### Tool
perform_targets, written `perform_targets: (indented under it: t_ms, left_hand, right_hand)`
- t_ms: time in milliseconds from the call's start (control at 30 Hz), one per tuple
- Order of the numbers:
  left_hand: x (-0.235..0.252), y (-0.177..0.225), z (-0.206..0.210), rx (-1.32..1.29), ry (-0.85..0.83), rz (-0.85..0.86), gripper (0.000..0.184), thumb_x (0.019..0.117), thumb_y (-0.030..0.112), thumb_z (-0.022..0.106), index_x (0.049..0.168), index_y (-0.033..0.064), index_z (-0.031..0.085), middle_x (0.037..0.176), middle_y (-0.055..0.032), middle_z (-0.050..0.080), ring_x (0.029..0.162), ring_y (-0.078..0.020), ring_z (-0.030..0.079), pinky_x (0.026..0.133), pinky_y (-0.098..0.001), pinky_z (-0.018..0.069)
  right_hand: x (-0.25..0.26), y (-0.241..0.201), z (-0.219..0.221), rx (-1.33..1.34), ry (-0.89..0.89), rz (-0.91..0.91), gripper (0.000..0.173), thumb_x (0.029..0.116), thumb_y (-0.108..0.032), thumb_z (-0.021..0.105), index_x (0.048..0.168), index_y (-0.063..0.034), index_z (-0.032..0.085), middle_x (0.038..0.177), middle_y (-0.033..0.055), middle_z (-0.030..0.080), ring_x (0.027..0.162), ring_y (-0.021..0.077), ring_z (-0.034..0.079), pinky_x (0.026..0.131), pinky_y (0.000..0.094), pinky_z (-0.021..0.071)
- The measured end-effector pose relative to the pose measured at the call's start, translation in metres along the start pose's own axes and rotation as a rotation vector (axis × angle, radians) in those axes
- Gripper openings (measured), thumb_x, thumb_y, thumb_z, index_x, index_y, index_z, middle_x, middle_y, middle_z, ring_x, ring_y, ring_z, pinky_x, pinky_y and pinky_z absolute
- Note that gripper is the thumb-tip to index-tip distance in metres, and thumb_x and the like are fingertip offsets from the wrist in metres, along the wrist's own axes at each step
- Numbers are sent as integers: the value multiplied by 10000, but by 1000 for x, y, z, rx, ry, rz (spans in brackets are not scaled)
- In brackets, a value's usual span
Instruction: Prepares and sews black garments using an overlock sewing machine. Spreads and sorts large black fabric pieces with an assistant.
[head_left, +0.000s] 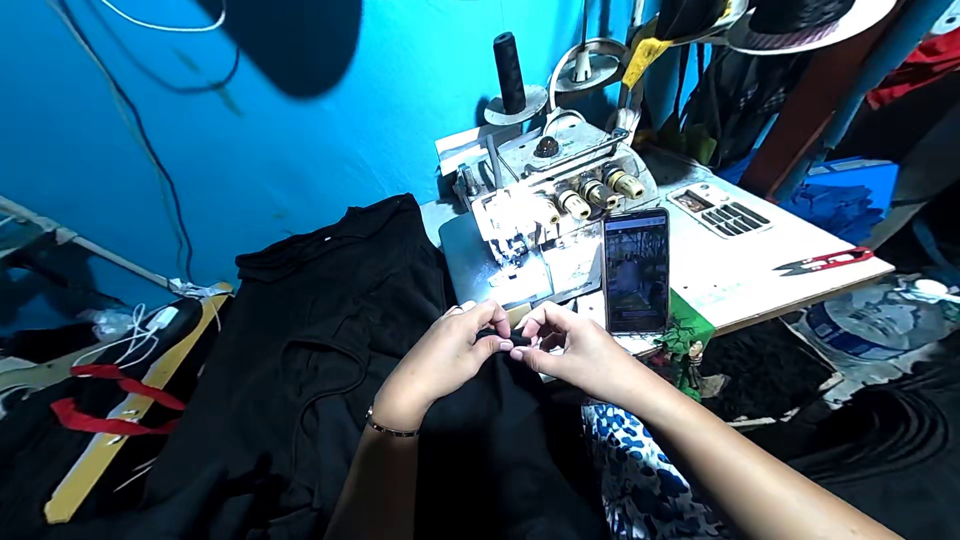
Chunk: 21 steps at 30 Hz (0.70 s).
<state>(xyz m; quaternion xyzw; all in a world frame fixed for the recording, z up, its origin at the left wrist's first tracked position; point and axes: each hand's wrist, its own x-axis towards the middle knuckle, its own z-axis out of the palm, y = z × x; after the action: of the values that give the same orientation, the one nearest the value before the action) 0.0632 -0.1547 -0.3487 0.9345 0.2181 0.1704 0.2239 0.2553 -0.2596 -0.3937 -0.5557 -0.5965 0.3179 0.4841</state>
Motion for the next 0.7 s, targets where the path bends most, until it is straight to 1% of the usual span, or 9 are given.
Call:
perform_targets:
  t_ms: [133, 200, 267, 333, 367, 433, 500, 600, 700]
  left_hand:
    - [-1, 0, 0, 7, -5, -5, 46, 942, 170, 711, 976, 163, 681, 929, 64, 673, 896, -87, 628, 836, -342, 515]
    - [-1, 0, 0, 7, -8, -3, 42, 942, 165, 706, 976, 163, 680, 926, 65, 668, 895, -84, 624, 831, -337, 516]
    - [-1, -2, 0, -8, -16, 9, 42, 943, 164, 709, 976, 159, 683, 933, 64, 679, 905, -83, 638, 851, -349, 528]
    - [0, -4, 1, -16, -25, 20, 49, 945, 181, 713, 982, 170, 683, 932, 76, 681, 910, -74, 641, 862, -350, 528]
    - [0, -4, 1, -19, -29, 22, 60, 946, 189, 713, 994, 171, 683, 934, 77, 684, 912, -74, 641, 859, -352, 526]
    - [-1, -1, -1, -3, -40, 6, 109, 943, 205, 721, 1039, 167, 686, 964, 72, 695, 931, -83, 648, 870, -364, 523]
    - [-2, 2, -4, 57, -47, -29, 150, 935, 228, 740, 1062, 164, 693, 983, 50, 701, 940, -115, 648, 875, -392, 519]
    - [-4, 3, -9, 161, -29, -74, 141, 925, 274, 757, 997, 164, 704, 908, 26, 683, 873, -148, 633, 818, -404, 514]
    - [-7, 1, -14, 156, -13, -85, 140, 936, 293, 741, 930, 158, 704, 864, 25, 678, 845, -131, 636, 773, -369, 517]
  right_hand:
    - [0, -3, -1, 4, -24, 55, 216, 872, -217, 816, 977, -109, 660, 889, -8, 677, 739, 78, 657, 660, 251, 571]
    - [0, -2, 0, 32, -9, 2, 166, 886, -213, 794, 972, -131, 678, 914, -26, 679, 768, 68, 656, 672, 238, 567]
    - [0, 3, 0, 75, -6, -91, 87, 920, -190, 751, 982, -144, 712, 966, -40, 692, 806, 68, 667, 698, 236, 586]
    - [2, 7, -1, 78, 4, -121, 40, 938, -173, 731, 966, -148, 746, 962, -49, 708, 812, 67, 674, 709, 234, 587]
    - [3, 7, -3, 76, 9, -104, 35, 935, -167, 738, 952, -144, 758, 938, -50, 711, 806, 58, 671, 717, 227, 580]
    - [5, 3, -6, 76, 17, -42, 15, 913, -154, 772, 918, -140, 768, 897, -55, 720, 770, 41, 663, 696, 214, 566]
    - [6, 0, -10, 78, 8, 17, 5, 918, -149, 772, 915, -146, 774, 873, -62, 732, 744, 38, 661, 678, 219, 556]
    - [8, 0, -16, 82, -26, 34, 57, 959, -152, 724, 925, -137, 767, 860, -52, 737, 744, 48, 673, 689, 228, 566]
    - [9, 1, -18, 95, -15, 43, 59, 948, -140, 736, 905, -127, 774, 830, -40, 742, 736, 64, 687, 693, 244, 580]
